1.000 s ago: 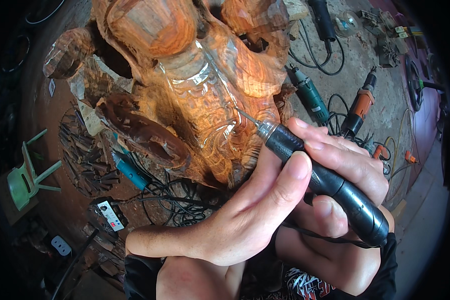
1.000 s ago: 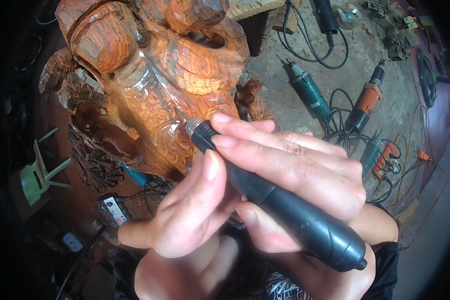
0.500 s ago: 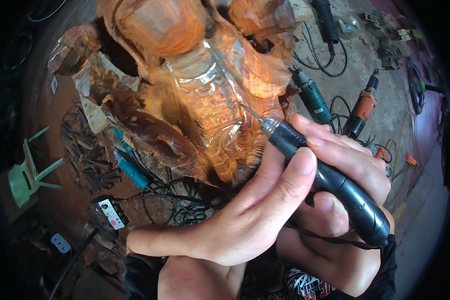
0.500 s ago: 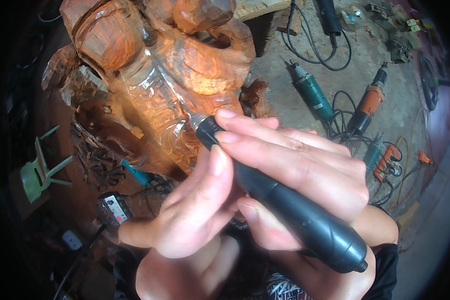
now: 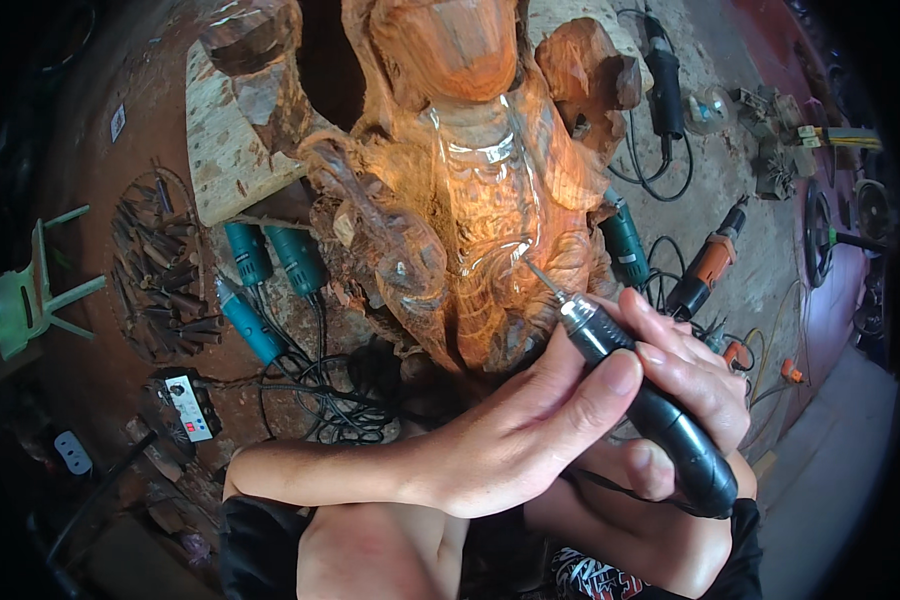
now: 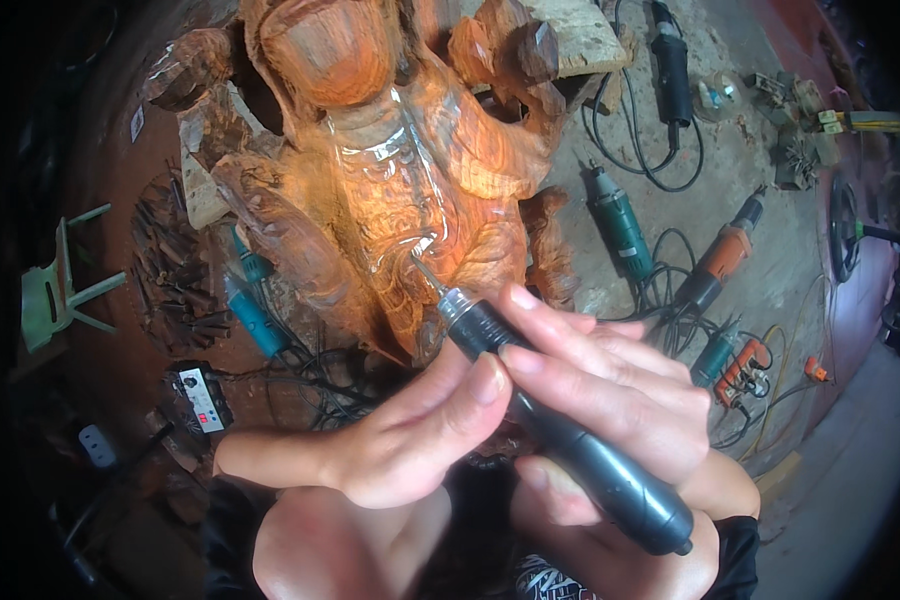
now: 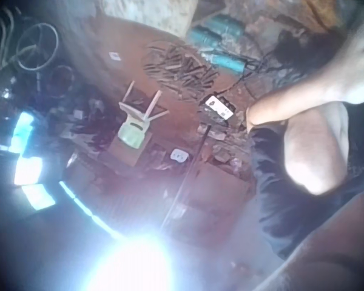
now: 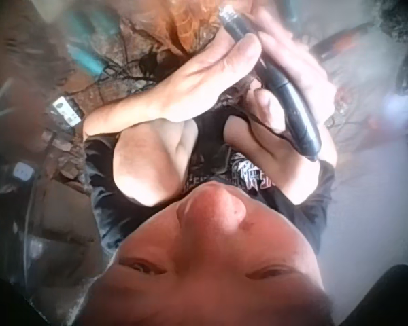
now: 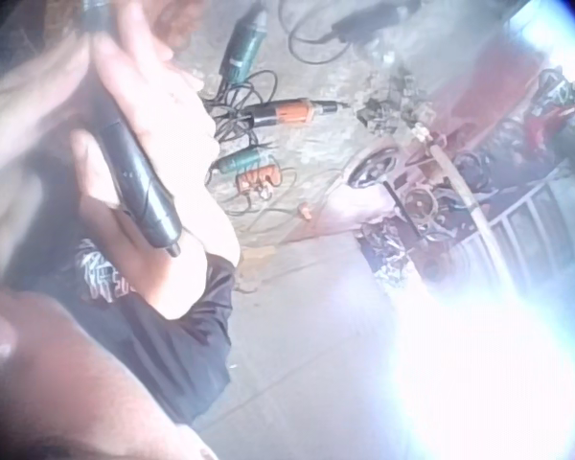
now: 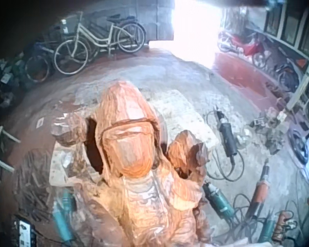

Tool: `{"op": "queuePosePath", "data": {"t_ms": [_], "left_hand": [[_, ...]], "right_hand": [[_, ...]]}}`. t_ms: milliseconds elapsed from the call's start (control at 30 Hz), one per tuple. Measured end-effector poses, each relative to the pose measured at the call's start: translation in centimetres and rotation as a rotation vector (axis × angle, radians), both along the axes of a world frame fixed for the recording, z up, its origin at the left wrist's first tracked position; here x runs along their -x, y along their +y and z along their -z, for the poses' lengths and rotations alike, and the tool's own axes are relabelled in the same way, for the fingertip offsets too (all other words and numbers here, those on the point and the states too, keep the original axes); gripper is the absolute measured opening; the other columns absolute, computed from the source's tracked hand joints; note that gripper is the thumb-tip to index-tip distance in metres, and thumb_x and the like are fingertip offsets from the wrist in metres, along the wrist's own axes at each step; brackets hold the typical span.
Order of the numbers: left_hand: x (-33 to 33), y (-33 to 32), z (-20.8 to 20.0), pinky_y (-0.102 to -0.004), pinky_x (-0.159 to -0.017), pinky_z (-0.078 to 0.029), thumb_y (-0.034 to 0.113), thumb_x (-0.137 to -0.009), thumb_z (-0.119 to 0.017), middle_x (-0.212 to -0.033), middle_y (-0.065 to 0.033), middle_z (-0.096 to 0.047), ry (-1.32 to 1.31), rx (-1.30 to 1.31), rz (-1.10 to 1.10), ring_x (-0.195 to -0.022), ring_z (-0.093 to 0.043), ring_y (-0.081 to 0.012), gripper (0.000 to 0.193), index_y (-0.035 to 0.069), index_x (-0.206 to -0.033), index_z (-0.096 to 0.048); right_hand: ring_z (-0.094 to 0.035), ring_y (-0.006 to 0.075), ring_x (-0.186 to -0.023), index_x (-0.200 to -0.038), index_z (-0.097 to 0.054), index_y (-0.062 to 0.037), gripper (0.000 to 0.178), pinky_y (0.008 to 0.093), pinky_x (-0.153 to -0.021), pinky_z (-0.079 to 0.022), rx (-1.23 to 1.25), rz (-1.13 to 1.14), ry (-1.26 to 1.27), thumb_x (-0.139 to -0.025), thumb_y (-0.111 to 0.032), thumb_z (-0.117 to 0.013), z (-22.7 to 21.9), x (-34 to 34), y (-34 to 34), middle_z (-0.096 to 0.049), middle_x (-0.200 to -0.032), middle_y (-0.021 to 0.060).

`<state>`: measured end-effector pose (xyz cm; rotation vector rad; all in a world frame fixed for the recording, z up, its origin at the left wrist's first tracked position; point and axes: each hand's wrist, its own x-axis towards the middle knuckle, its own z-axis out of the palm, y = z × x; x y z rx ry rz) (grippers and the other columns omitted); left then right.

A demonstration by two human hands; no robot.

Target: The person uses a rotary carving tool to refine details on a large wooden sculpture. They work on the torso and upper body areas, removing wood shavings and smoothing surfaces.

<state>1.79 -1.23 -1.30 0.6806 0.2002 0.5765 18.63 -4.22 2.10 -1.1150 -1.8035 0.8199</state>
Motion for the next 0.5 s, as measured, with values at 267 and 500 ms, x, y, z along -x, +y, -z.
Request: {"op": "queuePosePath", "data": {"t_ms": [267,500], "left_hand": [[0.9,-0.4,-0.5,-0.0340,-0.110,-0.024,0.020,-0.104,-0.026,-0.133,-0.0097,-0.034,0.095,0.104,-0.090,-0.128,-0.031,-0.0147,0.040,-0.001,-0.138,-0.020],[1.7,-0.3,-0.6,-0.0323,-0.107,-0.027,0.023,-0.104,-0.028,-0.132,-0.0112,-0.035,0.073,0.096,-0.105,-0.126,-0.033,-0.0160,0.042,-0.003,-0.136,-0.021]], "right_hand": [[-0.065,0.0397,-0.096,-0.108,-0.059,0.0112,0.054,0.0423,-0.086,-0.051,-0.039,0.025,-0.016,-0.079,-0.035,-0.063,0.8,1.3,0.5,-0.060,-0.106,0.0366],[-0.063,0.0375,-0.102,-0.110,-0.058,0.0099,0.053,0.0421,-0.087,-0.050,-0.018,0.045,0.001,-0.082,-0.035,-0.060,0.3,2.6,0.5,-0.061,-0.108,0.0323]]}}
